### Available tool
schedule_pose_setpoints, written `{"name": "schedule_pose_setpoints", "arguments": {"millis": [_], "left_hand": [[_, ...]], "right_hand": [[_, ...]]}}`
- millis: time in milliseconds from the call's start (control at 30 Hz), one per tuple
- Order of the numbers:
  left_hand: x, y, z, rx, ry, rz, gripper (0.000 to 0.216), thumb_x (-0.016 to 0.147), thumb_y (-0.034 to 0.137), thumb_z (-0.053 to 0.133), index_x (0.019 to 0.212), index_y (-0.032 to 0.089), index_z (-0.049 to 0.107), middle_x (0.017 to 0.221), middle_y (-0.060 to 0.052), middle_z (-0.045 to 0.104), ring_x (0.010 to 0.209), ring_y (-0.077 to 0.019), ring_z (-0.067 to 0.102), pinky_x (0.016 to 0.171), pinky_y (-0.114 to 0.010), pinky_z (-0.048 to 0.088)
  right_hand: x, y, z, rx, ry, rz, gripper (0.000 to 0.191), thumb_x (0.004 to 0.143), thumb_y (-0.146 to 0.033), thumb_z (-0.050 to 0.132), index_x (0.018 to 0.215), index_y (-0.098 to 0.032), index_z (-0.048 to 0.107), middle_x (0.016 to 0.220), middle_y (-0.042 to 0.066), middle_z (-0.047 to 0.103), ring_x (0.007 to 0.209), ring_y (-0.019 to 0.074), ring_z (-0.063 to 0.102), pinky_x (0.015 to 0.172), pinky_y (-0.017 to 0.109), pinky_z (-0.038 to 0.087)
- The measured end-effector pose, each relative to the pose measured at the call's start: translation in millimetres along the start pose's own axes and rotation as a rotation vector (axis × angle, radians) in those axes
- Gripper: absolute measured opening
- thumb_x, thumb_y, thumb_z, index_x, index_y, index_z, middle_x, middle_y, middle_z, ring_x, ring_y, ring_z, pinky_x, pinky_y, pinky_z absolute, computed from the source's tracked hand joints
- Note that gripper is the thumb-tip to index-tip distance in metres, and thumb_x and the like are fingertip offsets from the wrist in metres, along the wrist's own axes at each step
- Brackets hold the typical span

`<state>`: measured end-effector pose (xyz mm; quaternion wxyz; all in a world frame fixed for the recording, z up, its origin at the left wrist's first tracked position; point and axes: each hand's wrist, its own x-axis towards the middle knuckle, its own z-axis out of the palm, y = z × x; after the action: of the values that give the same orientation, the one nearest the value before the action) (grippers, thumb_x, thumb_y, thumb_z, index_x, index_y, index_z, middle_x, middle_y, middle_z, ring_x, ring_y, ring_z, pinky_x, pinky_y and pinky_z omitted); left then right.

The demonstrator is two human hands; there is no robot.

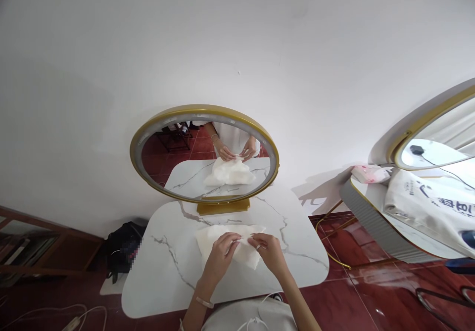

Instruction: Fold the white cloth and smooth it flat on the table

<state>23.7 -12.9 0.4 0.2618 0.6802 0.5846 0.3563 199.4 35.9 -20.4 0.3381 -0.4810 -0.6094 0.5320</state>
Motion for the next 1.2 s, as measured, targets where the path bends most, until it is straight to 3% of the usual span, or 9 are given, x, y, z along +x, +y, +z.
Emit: {"name": "schedule_pose_setpoints", "arguments": {"millis": [100, 233, 400, 533, 700, 833, 1033, 1200], "left_hand": [[-1, 1, 1, -0.019, -0.009, -0.006, 0.025, 0.093, 0.022, 0.037, 0.099, 0.021, 0.062, 0.103, -0.006, 0.066, 0.100, -0.0179, 0.059, 0.090, -0.037, 0.048], [-2, 2, 1, 0.012, -0.073, 0.027, 0.030, 0.092, 0.018, 0.037, 0.105, 0.024, 0.064, 0.110, -0.004, 0.066, 0.104, -0.0183, 0.058, 0.097, -0.040, 0.044], [-3, 1, -5, -0.156, -0.033, -0.065, 0.021, 0.088, 0.021, 0.047, 0.094, 0.021, 0.067, 0.096, -0.003, 0.068, 0.090, -0.0161, 0.062, 0.083, -0.029, 0.049], [-2, 0, -10, -0.219, -0.078, -0.119, 0.013, 0.081, 0.021, 0.055, 0.083, 0.018, 0.068, 0.080, -0.001, 0.067, 0.073, -0.0140, 0.059, 0.072, -0.026, 0.047], [0, 1, -18, -0.160, -0.140, -0.102, 0.013, 0.083, 0.028, 0.057, 0.081, 0.020, 0.067, 0.084, -0.002, 0.068, 0.078, -0.0156, 0.061, 0.076, -0.028, 0.048], [-7, -6, -29, 0.023, -0.162, -0.076, 0.011, 0.083, 0.025, 0.055, 0.082, 0.022, 0.066, 0.098, -0.002, 0.069, 0.093, -0.0202, 0.062, 0.085, -0.034, 0.047], [-16, -9, -45, 0.253, -0.069, -0.096, 0.018, 0.084, 0.018, 0.044, 0.087, 0.023, 0.061, 0.092, -0.002, 0.068, 0.087, -0.0203, 0.062, 0.075, -0.035, 0.048], [6, 14, -24, 0.356, 0.051, -0.035, 0.019, 0.080, 0.017, 0.047, 0.095, 0.020, 0.058, 0.096, -0.005, 0.065, 0.093, -0.0234, 0.059, 0.082, -0.041, 0.047]], "right_hand": [[-2, -3, 0, 0.028, -0.011, -0.014, 0.041, 0.072, -0.059, 0.065, 0.074, -0.018, 0.072, 0.079, 0.008, 0.072, 0.078, 0.0247, 0.067, 0.070, 0.031, 0.055], [-4, -12, 0, 0.062, 0.025, -0.116, 0.035, 0.076, -0.054, 0.064, 0.083, -0.021, 0.074, 0.096, 0.009, 0.071, 0.091, 0.0238, 0.067, 0.080, 0.032, 0.054], [-5, -17, -2, -0.005, -0.034, -0.142, 0.029, 0.079, -0.049, 0.062, 0.080, -0.023, 0.074, 0.103, 0.009, 0.070, 0.097, 0.0240, 0.065, 0.083, 0.034, 0.053], [-3, -19, -4, 0.071, -0.079, -0.066, 0.031, 0.075, -0.049, 0.066, 0.079, -0.019, 0.073, 0.094, 0.009, 0.072, 0.090, 0.0227, 0.067, 0.082, 0.032, 0.053], [-1, -28, -6, 0.087, -0.081, -0.044, 0.031, 0.072, -0.050, 0.069, 0.075, -0.019, 0.071, 0.087, 0.007, 0.072, 0.082, 0.0207, 0.067, 0.077, 0.031, 0.053], [4, -39, -15, 0.098, 0.019, -0.093, 0.029, 0.073, -0.048, 0.070, 0.075, -0.019, 0.069, 0.084, 0.007, 0.071, 0.080, 0.0195, 0.066, 0.076, 0.030, 0.053], [14, -68, -42, 0.097, 0.216, -0.223, 0.030, 0.071, -0.045, 0.073, 0.078, -0.019, 0.060, 0.078, 0.005, 0.068, 0.079, 0.0182, 0.066, 0.072, 0.029, 0.054], [12, -97, -60, 0.083, 0.340, -0.382, 0.024, 0.074, -0.038, 0.073, 0.083, -0.020, 0.061, 0.081, 0.003, 0.067, 0.084, 0.0180, 0.066, 0.080, 0.033, 0.055]]}}
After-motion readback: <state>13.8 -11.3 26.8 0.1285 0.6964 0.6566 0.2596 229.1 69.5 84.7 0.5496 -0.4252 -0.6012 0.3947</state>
